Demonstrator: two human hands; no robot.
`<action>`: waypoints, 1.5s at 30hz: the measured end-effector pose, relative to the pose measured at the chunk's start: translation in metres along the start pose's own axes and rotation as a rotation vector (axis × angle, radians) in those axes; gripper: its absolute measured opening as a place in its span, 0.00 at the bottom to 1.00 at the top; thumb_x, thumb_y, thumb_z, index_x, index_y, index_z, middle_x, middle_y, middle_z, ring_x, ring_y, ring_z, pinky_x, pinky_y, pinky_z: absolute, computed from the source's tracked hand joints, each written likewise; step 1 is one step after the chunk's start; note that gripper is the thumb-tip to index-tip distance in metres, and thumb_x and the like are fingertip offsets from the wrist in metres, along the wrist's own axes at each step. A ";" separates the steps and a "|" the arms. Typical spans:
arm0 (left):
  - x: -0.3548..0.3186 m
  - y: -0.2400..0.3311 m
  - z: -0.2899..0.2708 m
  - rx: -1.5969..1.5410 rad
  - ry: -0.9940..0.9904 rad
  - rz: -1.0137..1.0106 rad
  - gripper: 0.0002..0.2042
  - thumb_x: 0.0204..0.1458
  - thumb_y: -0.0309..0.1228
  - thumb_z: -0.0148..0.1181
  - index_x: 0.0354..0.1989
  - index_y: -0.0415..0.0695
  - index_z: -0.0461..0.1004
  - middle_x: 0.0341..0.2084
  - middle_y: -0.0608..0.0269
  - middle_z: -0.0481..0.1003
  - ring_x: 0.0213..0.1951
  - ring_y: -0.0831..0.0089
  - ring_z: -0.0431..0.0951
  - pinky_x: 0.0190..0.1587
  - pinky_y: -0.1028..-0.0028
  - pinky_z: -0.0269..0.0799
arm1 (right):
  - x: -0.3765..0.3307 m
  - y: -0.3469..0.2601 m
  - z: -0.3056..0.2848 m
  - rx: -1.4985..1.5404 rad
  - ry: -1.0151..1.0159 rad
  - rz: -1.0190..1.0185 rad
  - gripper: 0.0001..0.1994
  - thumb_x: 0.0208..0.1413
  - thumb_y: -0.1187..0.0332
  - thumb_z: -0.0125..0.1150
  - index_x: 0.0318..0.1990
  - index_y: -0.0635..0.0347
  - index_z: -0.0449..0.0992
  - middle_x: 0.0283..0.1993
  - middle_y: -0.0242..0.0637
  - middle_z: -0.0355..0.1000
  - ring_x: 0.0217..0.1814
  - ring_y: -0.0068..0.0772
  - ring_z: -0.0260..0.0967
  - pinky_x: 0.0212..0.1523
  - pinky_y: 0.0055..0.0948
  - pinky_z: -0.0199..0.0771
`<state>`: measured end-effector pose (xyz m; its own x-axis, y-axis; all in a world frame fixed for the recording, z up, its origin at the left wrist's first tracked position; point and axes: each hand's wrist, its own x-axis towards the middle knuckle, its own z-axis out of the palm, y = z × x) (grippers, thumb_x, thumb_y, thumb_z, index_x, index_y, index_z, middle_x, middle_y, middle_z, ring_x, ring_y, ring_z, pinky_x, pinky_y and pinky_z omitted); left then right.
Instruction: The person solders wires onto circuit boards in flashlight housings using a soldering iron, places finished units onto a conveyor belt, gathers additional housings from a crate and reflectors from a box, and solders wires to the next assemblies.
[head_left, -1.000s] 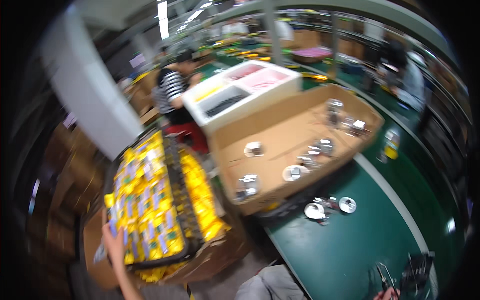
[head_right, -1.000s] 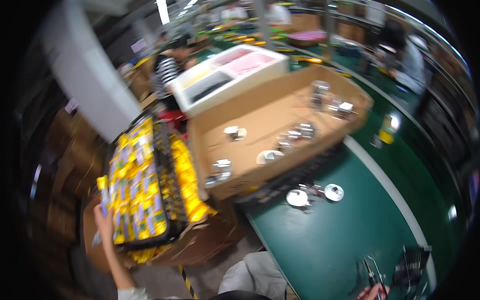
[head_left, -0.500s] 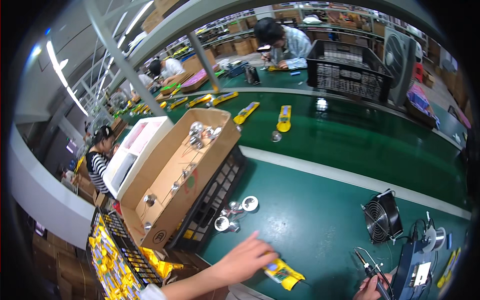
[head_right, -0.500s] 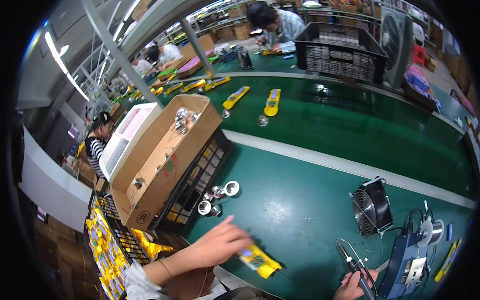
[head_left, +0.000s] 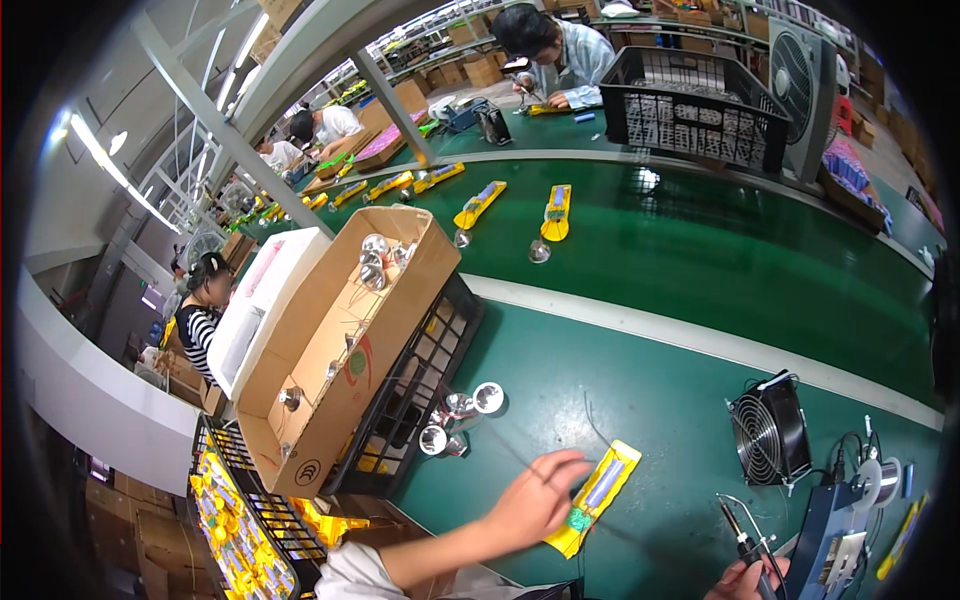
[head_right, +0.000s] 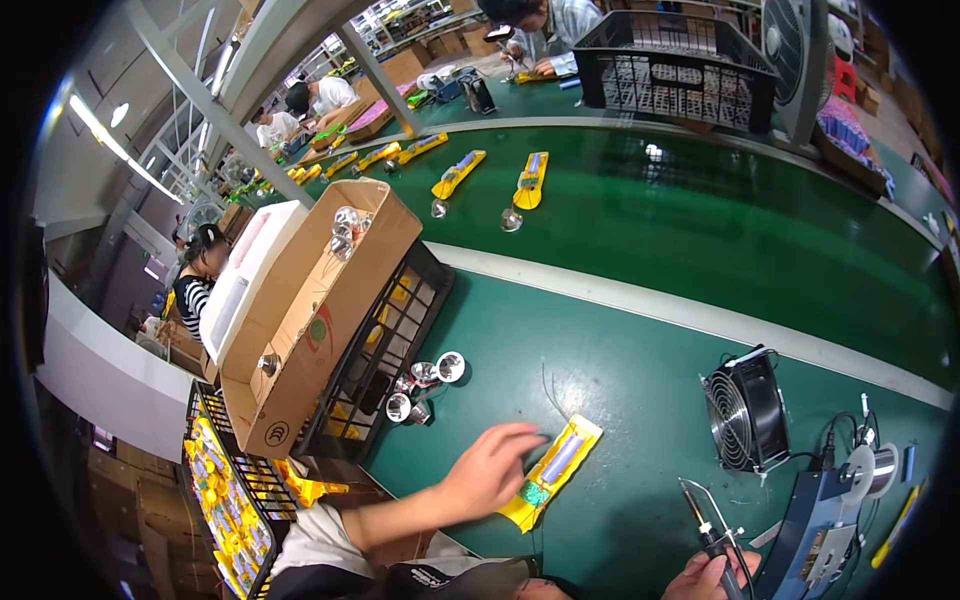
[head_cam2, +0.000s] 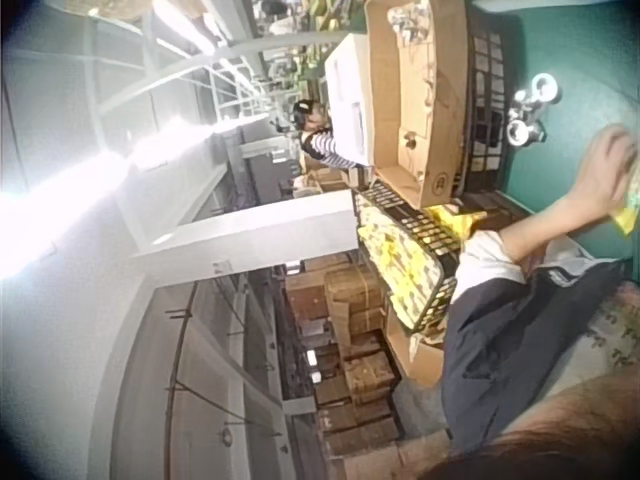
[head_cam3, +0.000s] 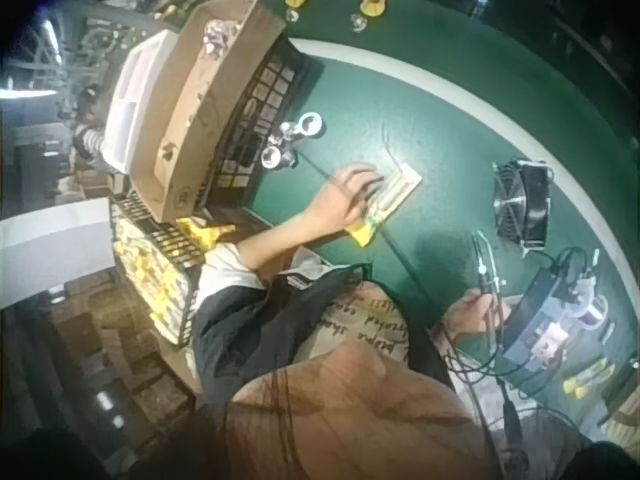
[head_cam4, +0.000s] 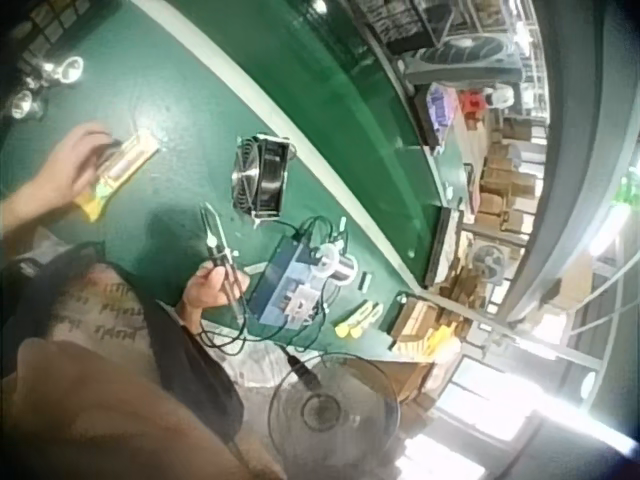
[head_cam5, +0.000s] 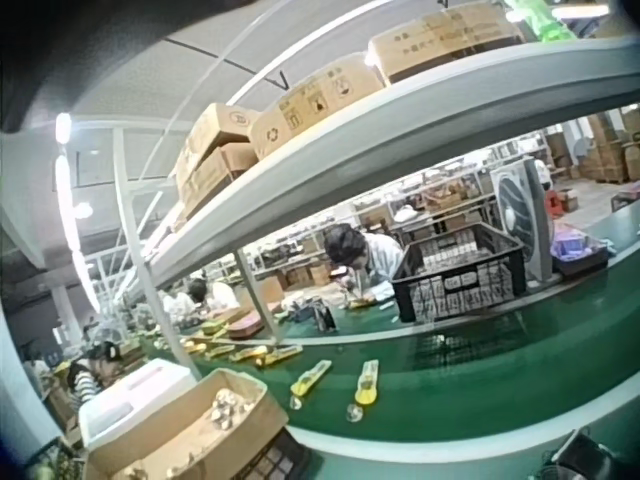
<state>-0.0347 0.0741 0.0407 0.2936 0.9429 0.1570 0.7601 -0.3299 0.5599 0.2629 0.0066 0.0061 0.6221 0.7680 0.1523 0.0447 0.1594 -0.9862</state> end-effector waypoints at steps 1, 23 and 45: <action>-0.013 0.007 -0.001 -0.085 0.106 -0.122 0.27 0.42 0.31 0.61 0.51 0.37 0.58 0.47 0.49 0.63 0.42 0.59 0.70 0.43 0.66 0.69 | 0.001 0.008 0.000 -0.335 0.008 -0.229 0.09 0.53 0.64 0.53 0.30 0.61 0.66 0.25 0.42 0.62 0.25 0.40 0.61 0.24 0.36 0.62; -0.049 -0.076 -0.072 0.376 0.620 -0.315 0.13 0.35 0.26 0.65 0.34 0.49 0.75 0.30 0.64 0.67 0.34 0.65 0.68 0.36 0.70 0.64 | -0.013 -0.027 0.061 0.010 -0.020 -0.121 0.10 0.51 0.68 0.55 0.31 0.64 0.63 0.20 0.37 0.62 0.18 0.25 0.58 0.18 0.20 0.58; -0.018 -0.105 -0.093 0.568 -0.066 0.040 0.10 0.43 0.26 0.54 0.36 0.51 0.73 0.31 0.70 0.70 0.40 0.71 0.67 0.52 0.64 0.56 | -0.006 -0.012 0.057 0.117 -0.017 -0.056 0.08 0.51 0.71 0.56 0.32 0.64 0.64 0.19 0.35 0.63 0.16 0.23 0.57 0.15 0.18 0.56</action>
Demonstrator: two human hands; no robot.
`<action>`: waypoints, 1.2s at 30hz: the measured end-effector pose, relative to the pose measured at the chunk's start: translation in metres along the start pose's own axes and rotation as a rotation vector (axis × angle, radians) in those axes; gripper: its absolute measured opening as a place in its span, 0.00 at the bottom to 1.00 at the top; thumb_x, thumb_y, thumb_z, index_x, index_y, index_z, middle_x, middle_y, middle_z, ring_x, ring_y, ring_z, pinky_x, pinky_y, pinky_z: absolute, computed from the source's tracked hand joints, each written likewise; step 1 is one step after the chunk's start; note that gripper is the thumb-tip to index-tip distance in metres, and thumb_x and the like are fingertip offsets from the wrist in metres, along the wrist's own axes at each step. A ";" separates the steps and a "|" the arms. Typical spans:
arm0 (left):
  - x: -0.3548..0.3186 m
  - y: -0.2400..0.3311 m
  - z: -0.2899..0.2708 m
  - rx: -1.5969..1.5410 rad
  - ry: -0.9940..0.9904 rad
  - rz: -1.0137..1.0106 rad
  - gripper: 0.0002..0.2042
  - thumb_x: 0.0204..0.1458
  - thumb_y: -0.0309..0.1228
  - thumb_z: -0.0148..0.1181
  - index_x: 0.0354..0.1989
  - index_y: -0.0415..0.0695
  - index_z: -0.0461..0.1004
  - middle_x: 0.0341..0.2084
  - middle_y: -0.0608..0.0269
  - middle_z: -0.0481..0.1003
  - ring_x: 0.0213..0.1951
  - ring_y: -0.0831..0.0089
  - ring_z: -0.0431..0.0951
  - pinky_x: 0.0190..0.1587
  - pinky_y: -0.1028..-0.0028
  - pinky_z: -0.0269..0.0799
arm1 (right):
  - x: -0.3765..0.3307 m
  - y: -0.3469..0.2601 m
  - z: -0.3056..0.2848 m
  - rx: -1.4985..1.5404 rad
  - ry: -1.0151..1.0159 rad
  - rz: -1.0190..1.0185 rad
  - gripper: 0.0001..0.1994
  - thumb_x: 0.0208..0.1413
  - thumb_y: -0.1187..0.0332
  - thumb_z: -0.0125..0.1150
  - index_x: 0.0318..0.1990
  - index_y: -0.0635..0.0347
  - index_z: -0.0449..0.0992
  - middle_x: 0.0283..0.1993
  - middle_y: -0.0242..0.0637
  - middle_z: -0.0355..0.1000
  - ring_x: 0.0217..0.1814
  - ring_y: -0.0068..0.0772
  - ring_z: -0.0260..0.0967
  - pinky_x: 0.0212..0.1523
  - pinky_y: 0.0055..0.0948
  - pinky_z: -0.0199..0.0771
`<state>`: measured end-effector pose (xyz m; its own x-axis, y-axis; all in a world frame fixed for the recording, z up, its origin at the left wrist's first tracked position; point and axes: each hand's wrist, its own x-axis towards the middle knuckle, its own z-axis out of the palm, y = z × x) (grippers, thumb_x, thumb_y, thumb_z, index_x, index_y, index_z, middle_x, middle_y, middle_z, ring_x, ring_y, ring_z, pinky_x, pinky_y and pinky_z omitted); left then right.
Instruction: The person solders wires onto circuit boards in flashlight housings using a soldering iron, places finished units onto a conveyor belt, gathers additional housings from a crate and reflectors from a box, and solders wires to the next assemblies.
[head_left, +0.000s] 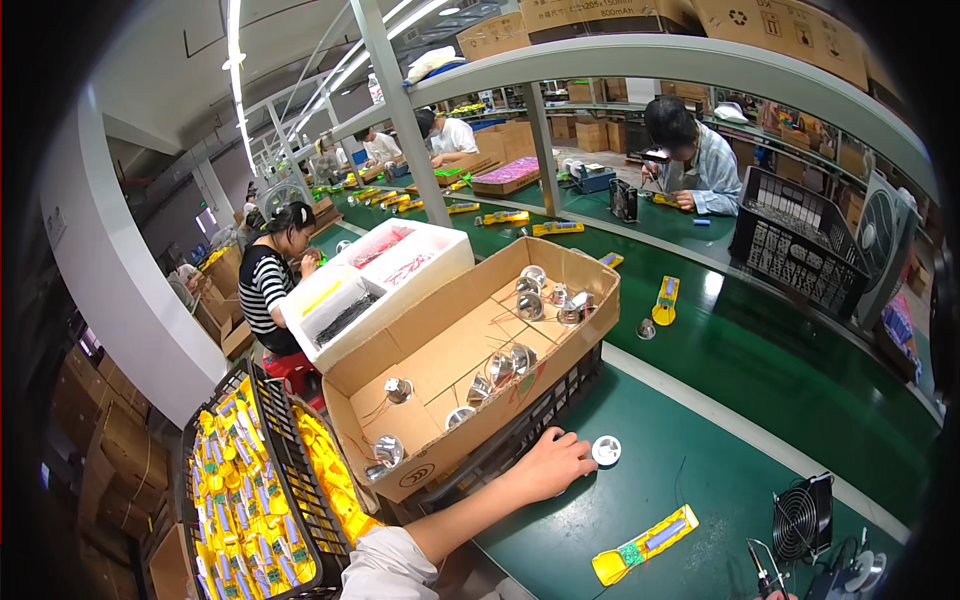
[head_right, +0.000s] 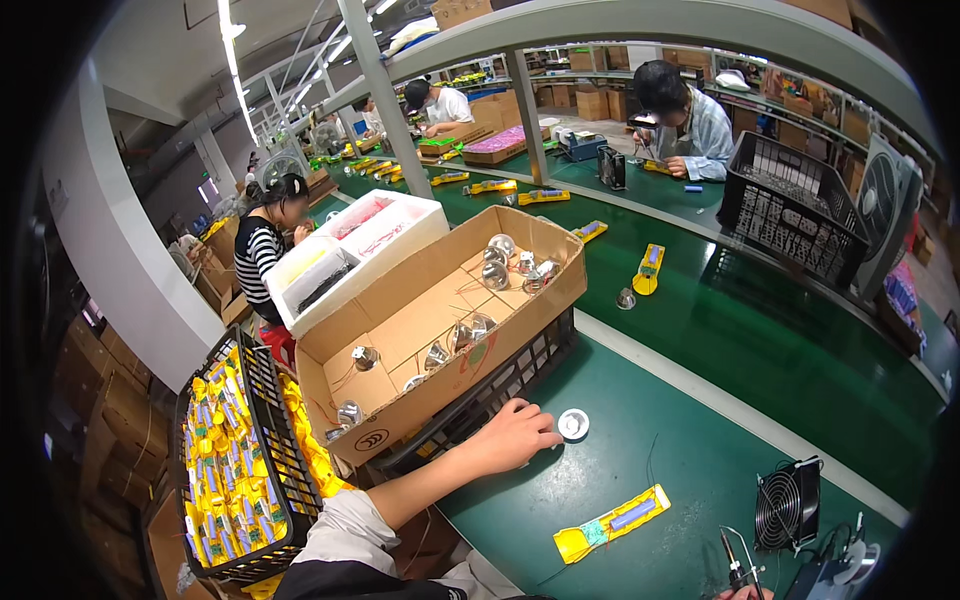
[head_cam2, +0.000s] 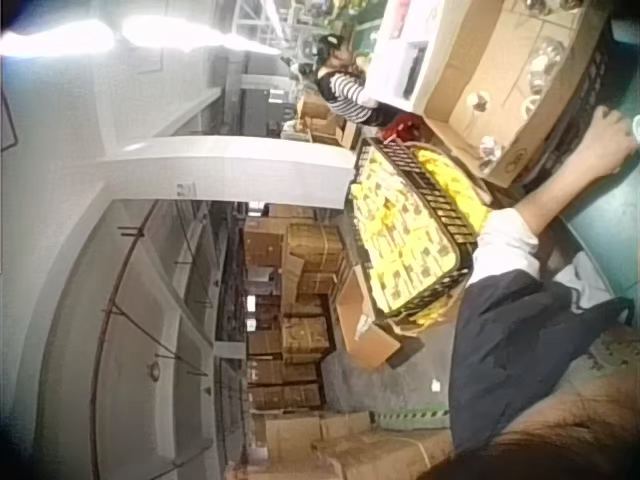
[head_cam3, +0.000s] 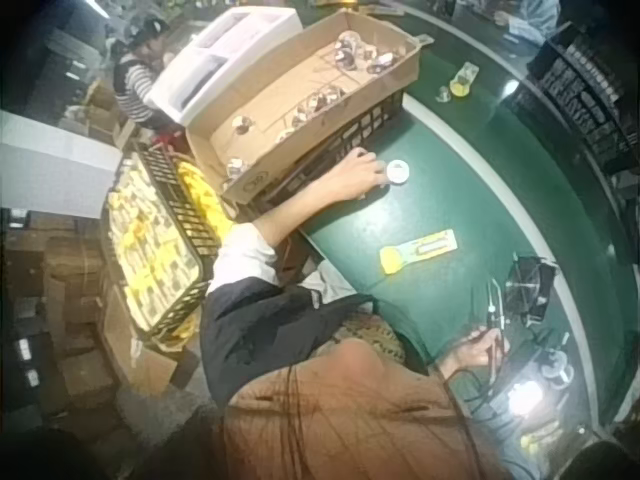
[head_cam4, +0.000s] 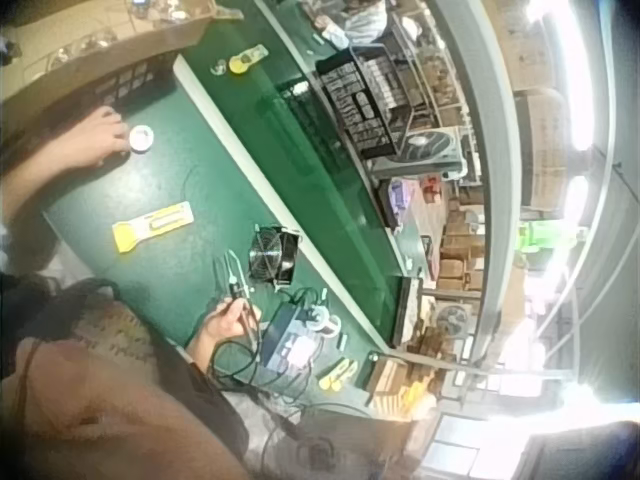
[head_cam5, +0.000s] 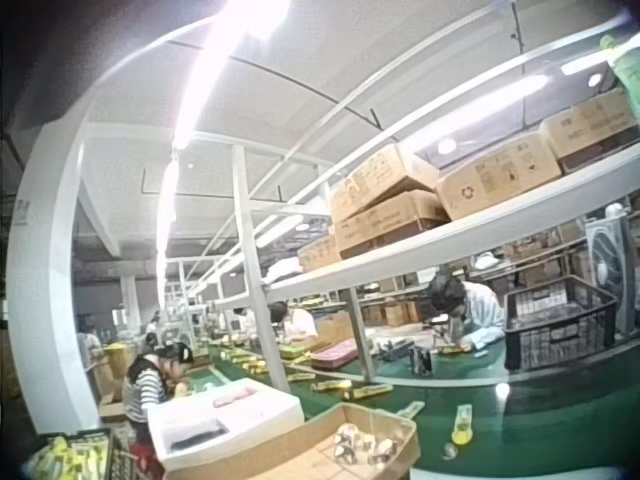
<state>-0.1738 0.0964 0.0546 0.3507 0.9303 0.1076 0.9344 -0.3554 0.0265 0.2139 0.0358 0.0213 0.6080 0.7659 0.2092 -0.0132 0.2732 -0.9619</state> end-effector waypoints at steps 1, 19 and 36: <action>0.000 0.001 0.000 0.001 -0.001 0.003 0.10 0.43 0.26 0.54 0.36 0.51 0.73 0.31 0.70 0.70 0.40 0.71 0.67 0.52 0.64 0.56 | -0.002 -0.002 0.001 0.001 0.003 0.000 0.08 0.51 0.71 0.56 0.32 0.64 0.64 0.19 0.35 0.63 0.16 0.23 0.57 0.15 0.18 0.56; -0.010 0.079 0.030 -0.464 0.371 0.140 0.09 0.45 0.33 0.58 0.19 0.43 0.67 0.19 0.65 0.68 0.30 0.68 0.69 0.34 0.69 0.63 | -0.007 -0.006 -0.001 -0.007 -0.034 -0.034 0.07 0.51 0.72 0.54 0.30 0.60 0.62 0.20 0.33 0.61 0.17 0.23 0.56 0.17 0.18 0.56; -0.020 0.101 0.048 -0.878 0.467 -0.354 0.04 0.45 0.22 0.57 0.30 0.38 0.72 0.20 0.61 0.68 0.23 0.70 0.68 0.27 0.74 0.66 | -0.007 0.011 0.005 0.093 0.002 0.050 0.07 0.55 0.69 0.49 0.34 0.61 0.59 0.22 0.28 0.55 0.14 0.12 0.50 0.13 0.10 0.48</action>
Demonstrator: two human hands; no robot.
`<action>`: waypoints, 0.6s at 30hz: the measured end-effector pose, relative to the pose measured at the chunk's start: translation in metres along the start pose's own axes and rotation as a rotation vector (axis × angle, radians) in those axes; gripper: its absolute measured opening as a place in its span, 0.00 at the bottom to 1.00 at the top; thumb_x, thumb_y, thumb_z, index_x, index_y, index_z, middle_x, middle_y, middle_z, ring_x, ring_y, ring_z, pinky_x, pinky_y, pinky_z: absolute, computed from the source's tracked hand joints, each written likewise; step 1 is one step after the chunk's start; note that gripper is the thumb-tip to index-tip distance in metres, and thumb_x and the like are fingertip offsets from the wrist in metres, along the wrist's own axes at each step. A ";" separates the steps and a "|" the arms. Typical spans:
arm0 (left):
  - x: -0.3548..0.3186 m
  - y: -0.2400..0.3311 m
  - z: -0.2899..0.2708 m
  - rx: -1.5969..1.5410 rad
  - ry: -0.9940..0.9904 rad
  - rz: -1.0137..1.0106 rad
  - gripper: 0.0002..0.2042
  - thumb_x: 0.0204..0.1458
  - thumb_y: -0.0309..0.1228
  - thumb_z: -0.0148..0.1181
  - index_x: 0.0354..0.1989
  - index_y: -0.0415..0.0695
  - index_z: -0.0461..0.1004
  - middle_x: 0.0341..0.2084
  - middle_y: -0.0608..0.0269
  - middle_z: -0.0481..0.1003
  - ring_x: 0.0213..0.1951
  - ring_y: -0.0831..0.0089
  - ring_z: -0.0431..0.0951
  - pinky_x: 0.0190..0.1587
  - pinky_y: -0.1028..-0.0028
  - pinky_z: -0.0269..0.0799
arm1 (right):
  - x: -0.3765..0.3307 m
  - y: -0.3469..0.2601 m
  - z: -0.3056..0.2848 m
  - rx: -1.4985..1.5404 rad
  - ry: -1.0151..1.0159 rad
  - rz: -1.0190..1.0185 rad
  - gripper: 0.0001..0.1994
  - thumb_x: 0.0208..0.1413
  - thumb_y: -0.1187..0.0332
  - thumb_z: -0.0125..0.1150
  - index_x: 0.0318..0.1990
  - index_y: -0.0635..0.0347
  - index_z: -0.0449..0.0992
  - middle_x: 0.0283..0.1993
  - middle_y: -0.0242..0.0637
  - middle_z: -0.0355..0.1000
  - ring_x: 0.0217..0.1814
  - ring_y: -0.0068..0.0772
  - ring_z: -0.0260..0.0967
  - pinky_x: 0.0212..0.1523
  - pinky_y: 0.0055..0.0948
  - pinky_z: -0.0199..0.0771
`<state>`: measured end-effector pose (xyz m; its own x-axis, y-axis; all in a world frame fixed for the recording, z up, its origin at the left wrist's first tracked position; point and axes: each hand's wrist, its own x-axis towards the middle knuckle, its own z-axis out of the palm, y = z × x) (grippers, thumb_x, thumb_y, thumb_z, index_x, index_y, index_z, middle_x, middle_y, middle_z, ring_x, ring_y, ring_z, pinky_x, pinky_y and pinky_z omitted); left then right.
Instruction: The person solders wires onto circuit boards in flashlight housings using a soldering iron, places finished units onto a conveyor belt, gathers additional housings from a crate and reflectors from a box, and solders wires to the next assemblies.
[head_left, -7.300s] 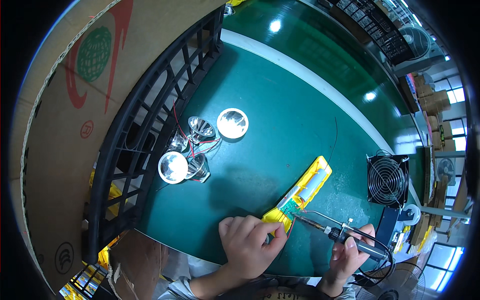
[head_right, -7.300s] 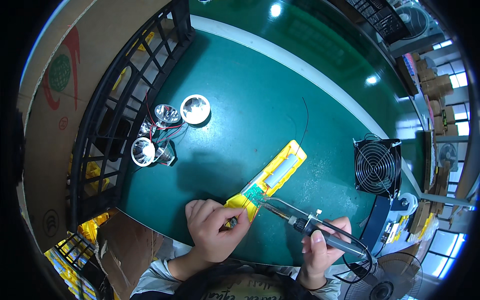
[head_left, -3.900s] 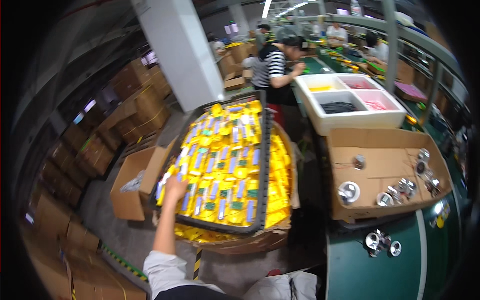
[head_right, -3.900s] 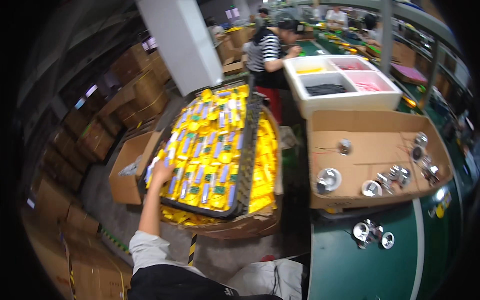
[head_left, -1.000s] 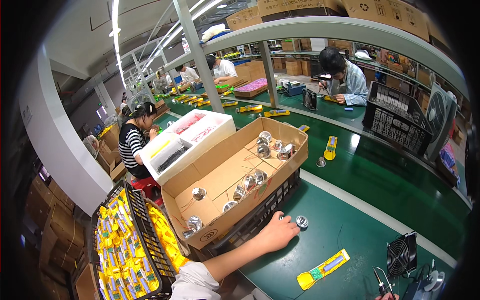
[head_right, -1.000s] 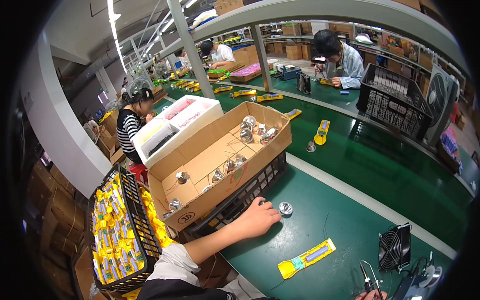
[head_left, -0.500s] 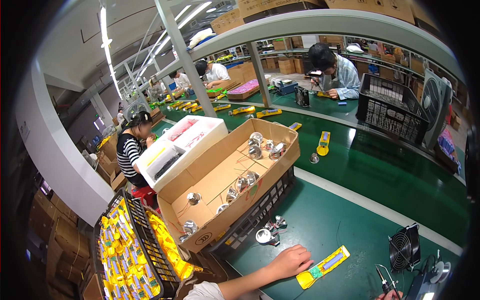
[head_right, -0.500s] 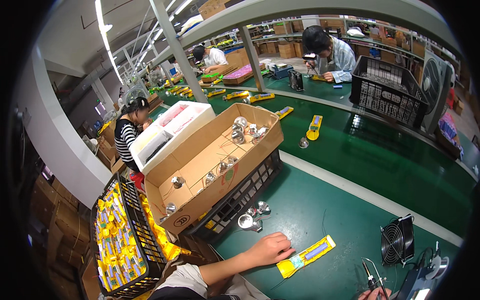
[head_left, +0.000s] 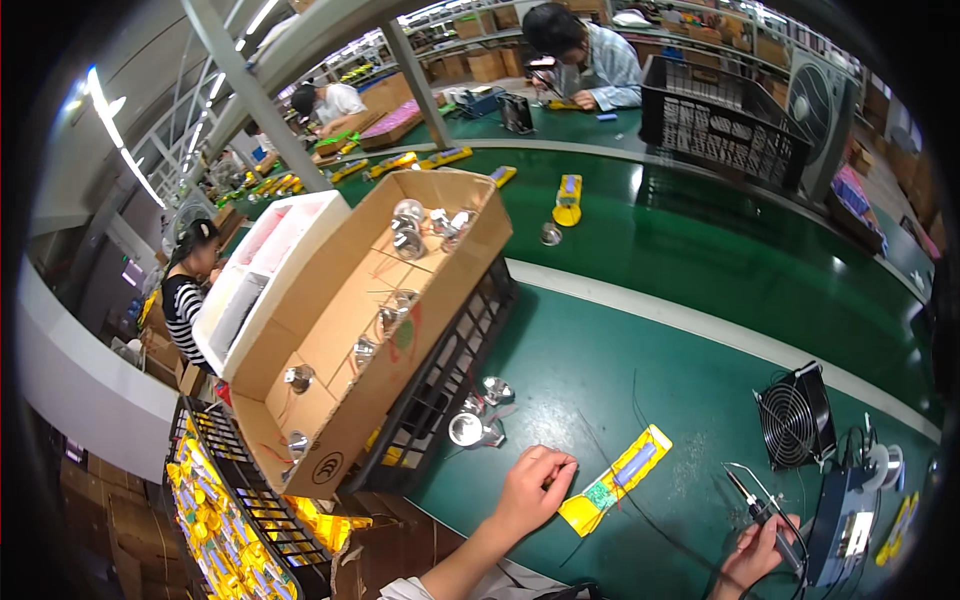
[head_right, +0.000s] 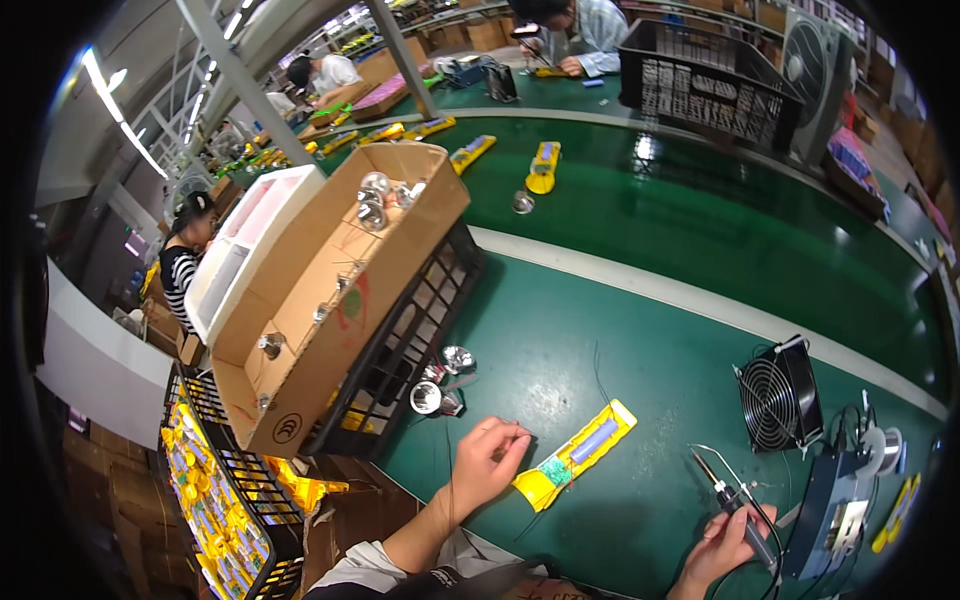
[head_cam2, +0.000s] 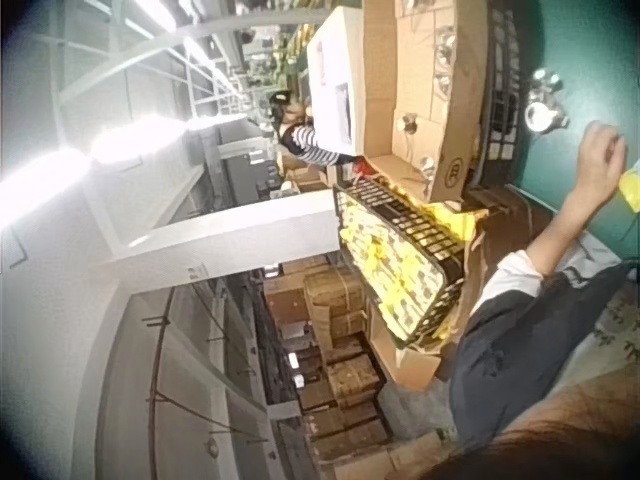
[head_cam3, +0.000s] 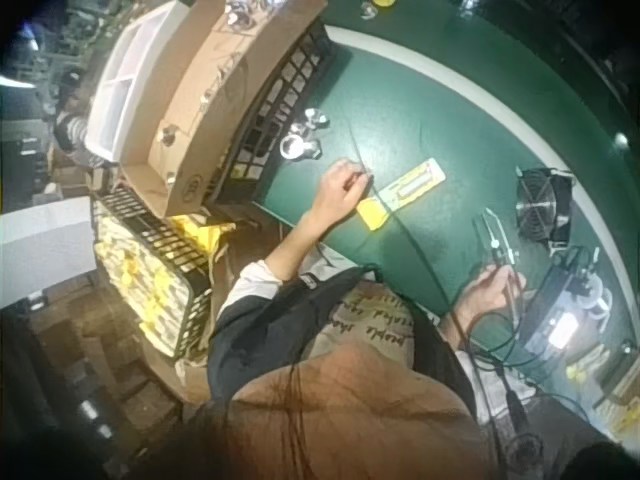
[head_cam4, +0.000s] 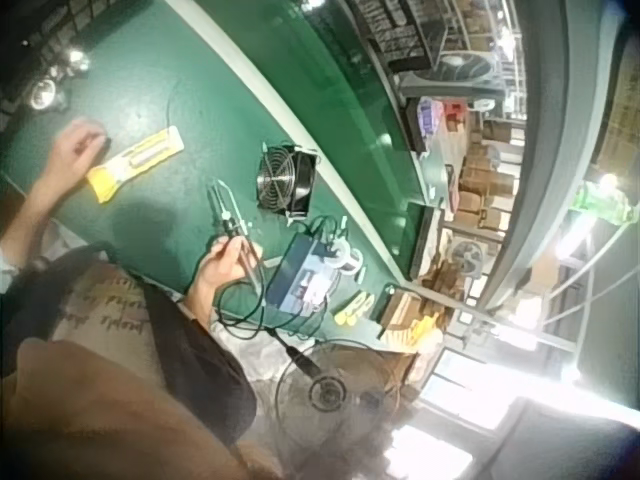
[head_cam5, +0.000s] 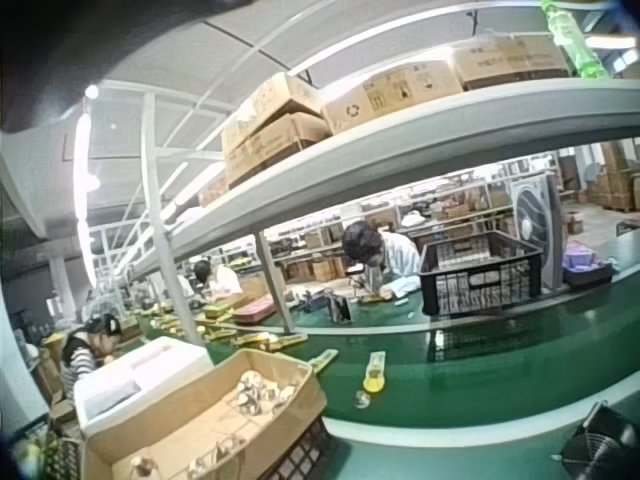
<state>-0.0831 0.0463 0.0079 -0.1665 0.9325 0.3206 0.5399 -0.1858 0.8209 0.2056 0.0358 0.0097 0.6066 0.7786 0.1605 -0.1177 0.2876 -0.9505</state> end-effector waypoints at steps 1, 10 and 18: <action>-0.002 -0.001 0.001 -0.064 0.030 -0.050 0.03 0.45 0.22 0.57 0.29 0.37 0.73 0.21 0.61 0.68 0.23 0.69 0.69 0.27 0.74 0.66 | -0.001 0.000 0.000 -0.012 0.008 0.003 0.07 0.55 0.69 0.49 0.34 0.61 0.59 0.22 0.28 0.55 0.14 0.12 0.50 0.13 0.10 0.48; -0.006 -0.006 0.002 0.061 -0.035 0.120 0.07 0.46 0.22 0.56 0.33 0.41 0.77 0.25 0.59 0.72 0.32 0.67 0.73 0.37 0.72 0.68 | -0.005 0.001 -0.002 -0.026 -0.027 0.018 0.06 0.55 0.67 0.50 0.35 0.58 0.62 0.18 0.26 0.56 0.13 0.11 0.48 0.13 0.10 0.47; -0.008 0.011 -0.007 0.069 -0.208 0.256 0.07 0.40 0.24 0.60 0.31 0.46 0.77 0.30 0.67 0.75 0.37 0.69 0.74 0.44 0.69 0.66 | -0.004 0.003 0.012 -0.032 -0.095 0.004 0.06 0.56 0.68 0.49 0.34 0.58 0.60 0.19 0.26 0.55 0.12 0.11 0.50 0.12 0.10 0.46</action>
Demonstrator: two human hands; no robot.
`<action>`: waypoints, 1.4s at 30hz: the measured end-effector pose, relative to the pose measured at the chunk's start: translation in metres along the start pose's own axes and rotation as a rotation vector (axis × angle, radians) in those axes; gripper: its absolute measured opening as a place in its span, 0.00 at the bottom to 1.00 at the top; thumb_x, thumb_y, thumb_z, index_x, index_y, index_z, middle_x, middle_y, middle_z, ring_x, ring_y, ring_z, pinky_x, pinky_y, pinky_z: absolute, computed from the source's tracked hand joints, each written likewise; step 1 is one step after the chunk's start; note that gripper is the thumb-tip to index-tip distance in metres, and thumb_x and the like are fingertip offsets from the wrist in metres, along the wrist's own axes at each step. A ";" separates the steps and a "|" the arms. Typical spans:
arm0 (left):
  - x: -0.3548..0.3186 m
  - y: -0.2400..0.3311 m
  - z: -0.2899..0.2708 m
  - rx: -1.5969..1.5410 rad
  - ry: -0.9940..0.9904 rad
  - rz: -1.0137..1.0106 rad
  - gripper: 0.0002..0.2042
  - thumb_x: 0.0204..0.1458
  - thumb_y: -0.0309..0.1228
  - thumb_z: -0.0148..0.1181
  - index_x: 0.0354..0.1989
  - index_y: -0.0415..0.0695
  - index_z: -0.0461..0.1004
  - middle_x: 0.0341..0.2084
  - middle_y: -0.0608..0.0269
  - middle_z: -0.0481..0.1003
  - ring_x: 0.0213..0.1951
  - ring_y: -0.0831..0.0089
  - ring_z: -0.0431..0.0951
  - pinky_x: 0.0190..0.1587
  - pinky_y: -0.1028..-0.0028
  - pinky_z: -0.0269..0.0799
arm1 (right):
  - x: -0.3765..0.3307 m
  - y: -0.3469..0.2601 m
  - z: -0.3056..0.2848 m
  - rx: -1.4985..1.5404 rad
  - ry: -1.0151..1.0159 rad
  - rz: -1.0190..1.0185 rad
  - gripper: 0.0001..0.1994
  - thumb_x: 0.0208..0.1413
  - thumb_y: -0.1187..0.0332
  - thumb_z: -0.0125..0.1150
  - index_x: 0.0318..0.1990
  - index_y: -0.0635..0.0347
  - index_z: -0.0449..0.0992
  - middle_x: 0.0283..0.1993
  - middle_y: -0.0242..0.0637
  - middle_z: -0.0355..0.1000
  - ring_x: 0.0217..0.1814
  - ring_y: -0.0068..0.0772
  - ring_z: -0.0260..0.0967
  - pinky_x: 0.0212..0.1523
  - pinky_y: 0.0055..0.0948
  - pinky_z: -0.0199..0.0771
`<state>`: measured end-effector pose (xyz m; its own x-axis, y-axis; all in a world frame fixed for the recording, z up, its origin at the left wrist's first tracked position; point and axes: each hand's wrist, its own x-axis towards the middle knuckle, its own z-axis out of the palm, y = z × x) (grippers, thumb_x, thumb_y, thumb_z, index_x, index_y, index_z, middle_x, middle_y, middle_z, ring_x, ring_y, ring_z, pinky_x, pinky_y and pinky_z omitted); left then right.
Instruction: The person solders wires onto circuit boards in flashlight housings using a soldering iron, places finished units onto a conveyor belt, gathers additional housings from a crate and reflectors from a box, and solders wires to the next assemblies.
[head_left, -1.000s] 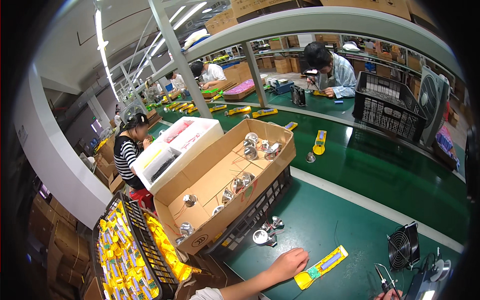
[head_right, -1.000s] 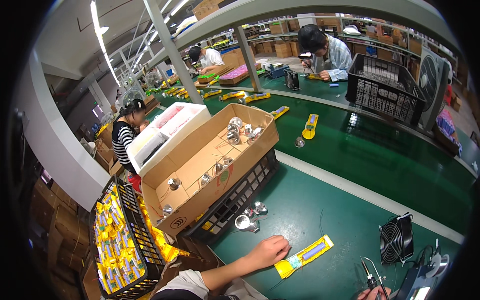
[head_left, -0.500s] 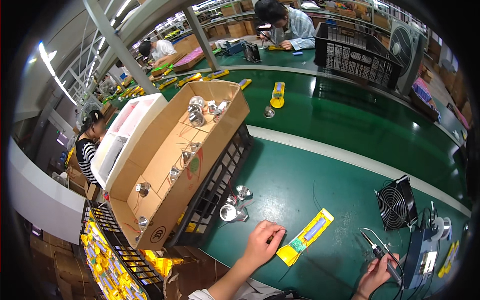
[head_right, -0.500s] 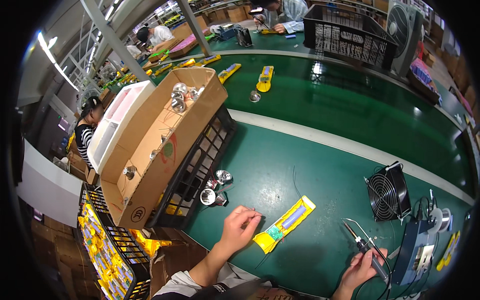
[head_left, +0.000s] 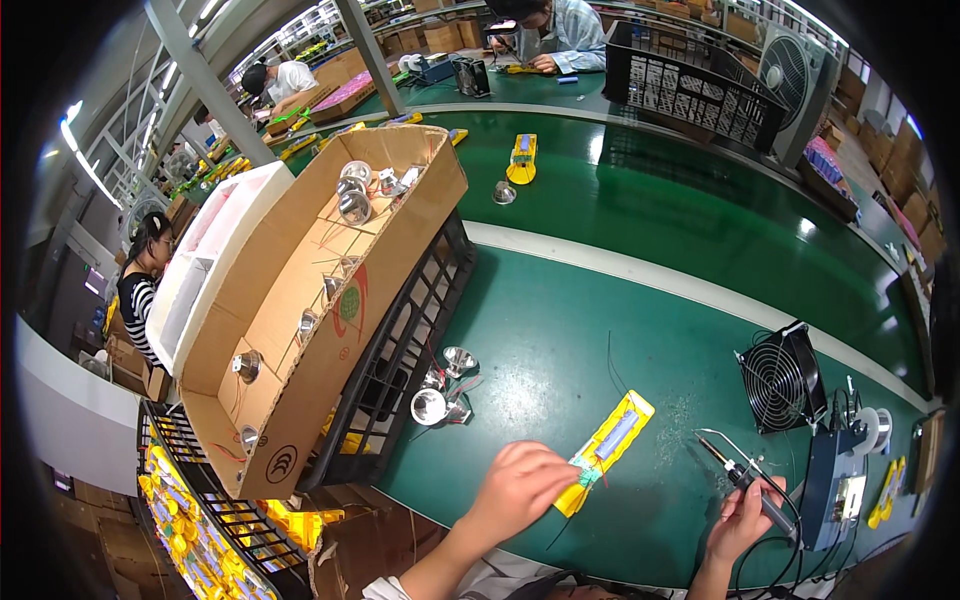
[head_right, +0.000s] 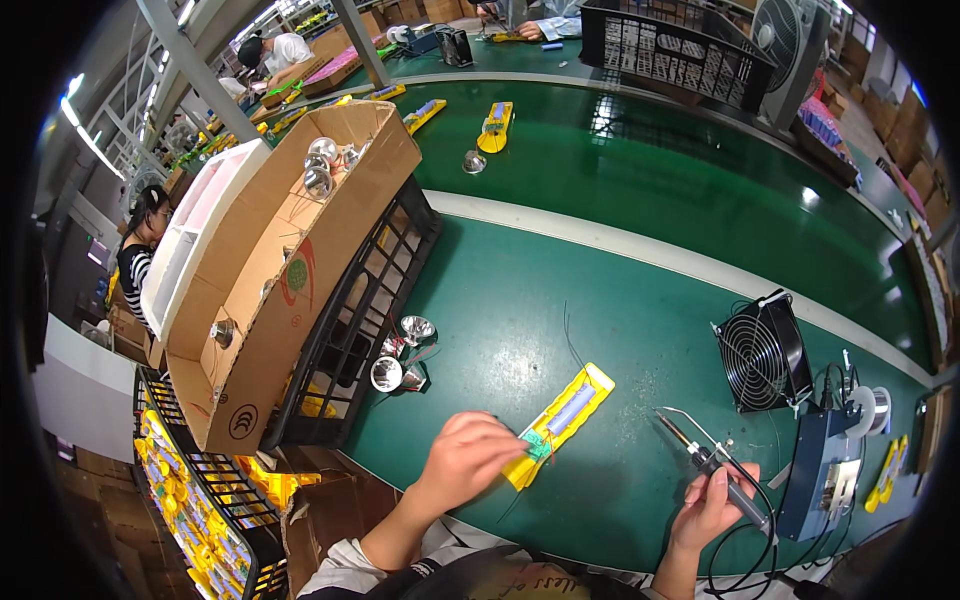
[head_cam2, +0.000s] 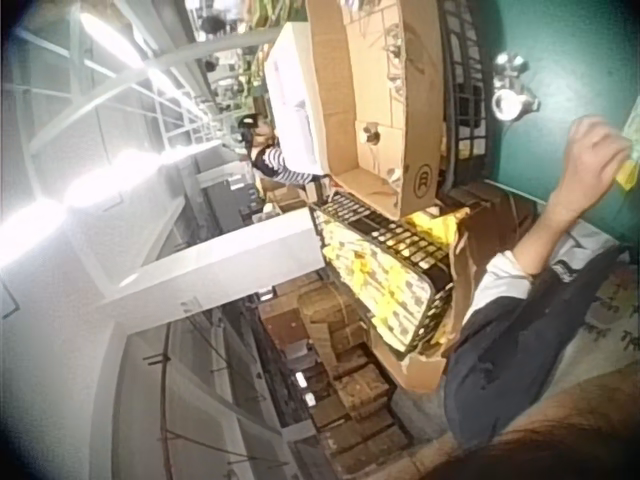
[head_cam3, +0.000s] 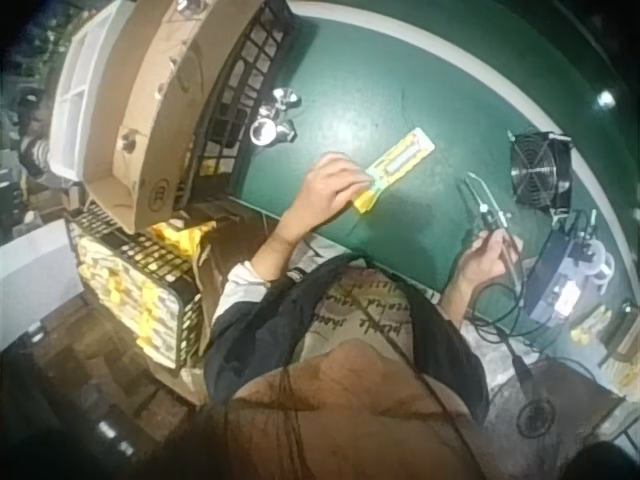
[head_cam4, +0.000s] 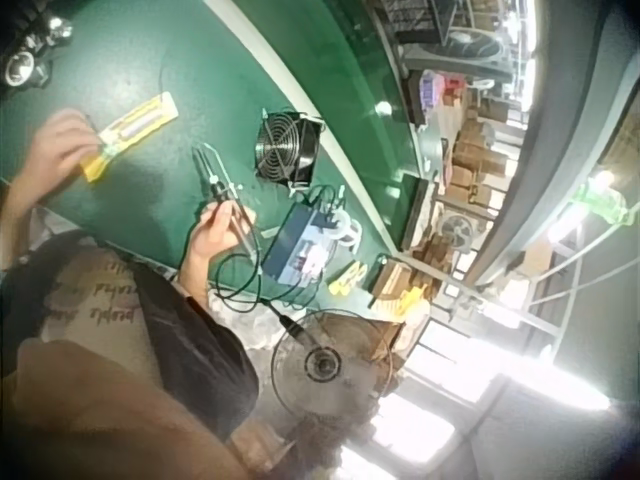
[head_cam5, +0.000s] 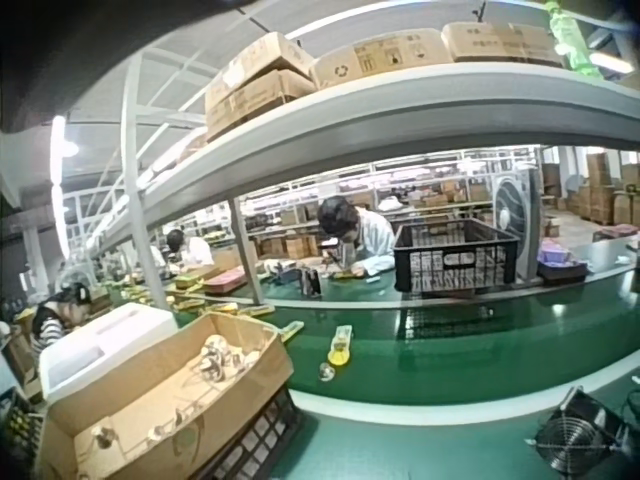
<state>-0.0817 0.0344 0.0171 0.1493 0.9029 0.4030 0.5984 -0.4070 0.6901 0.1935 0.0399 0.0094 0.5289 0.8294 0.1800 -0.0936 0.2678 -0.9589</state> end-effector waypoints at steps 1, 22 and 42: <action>0.000 0.004 -0.002 0.006 0.008 -0.004 0.07 0.40 0.24 0.60 0.31 0.46 0.77 0.30 0.67 0.75 0.37 0.69 0.74 0.44 0.69 0.66 | 0.000 -0.001 0.004 0.007 -0.035 0.019 0.06 0.55 0.68 0.49 0.35 0.58 0.60 0.19 0.26 0.55 0.13 0.11 0.50 0.11 0.10 0.46; 0.008 -0.007 0.004 0.367 -0.305 0.581 0.06 0.46 0.28 0.48 0.33 0.46 0.67 0.51 0.70 0.66 0.45 0.72 0.65 0.41 0.74 0.58 | -0.003 -0.013 0.003 -0.045 0.012 0.079 0.06 0.53 0.70 0.54 0.31 0.60 0.64 0.20 0.32 0.63 0.16 0.19 0.56 0.16 0.14 0.56; -0.043 0.007 0.016 0.037 0.166 -0.024 0.03 0.42 0.29 0.62 0.27 0.49 0.77 0.26 0.73 0.73 0.32 0.74 0.73 0.50 0.62 0.62 | -0.007 -0.055 0.004 -0.308 -0.186 -0.058 0.06 0.52 0.71 0.53 0.29 0.63 0.66 0.17 0.32 0.62 0.16 0.20 0.57 0.18 0.17 0.56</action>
<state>-0.0719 -0.0051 -0.0049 0.0042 0.8760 0.4823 0.6291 -0.3772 0.6796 0.1918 0.0214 0.0613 0.3607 0.8998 0.2455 0.2056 0.1800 -0.9619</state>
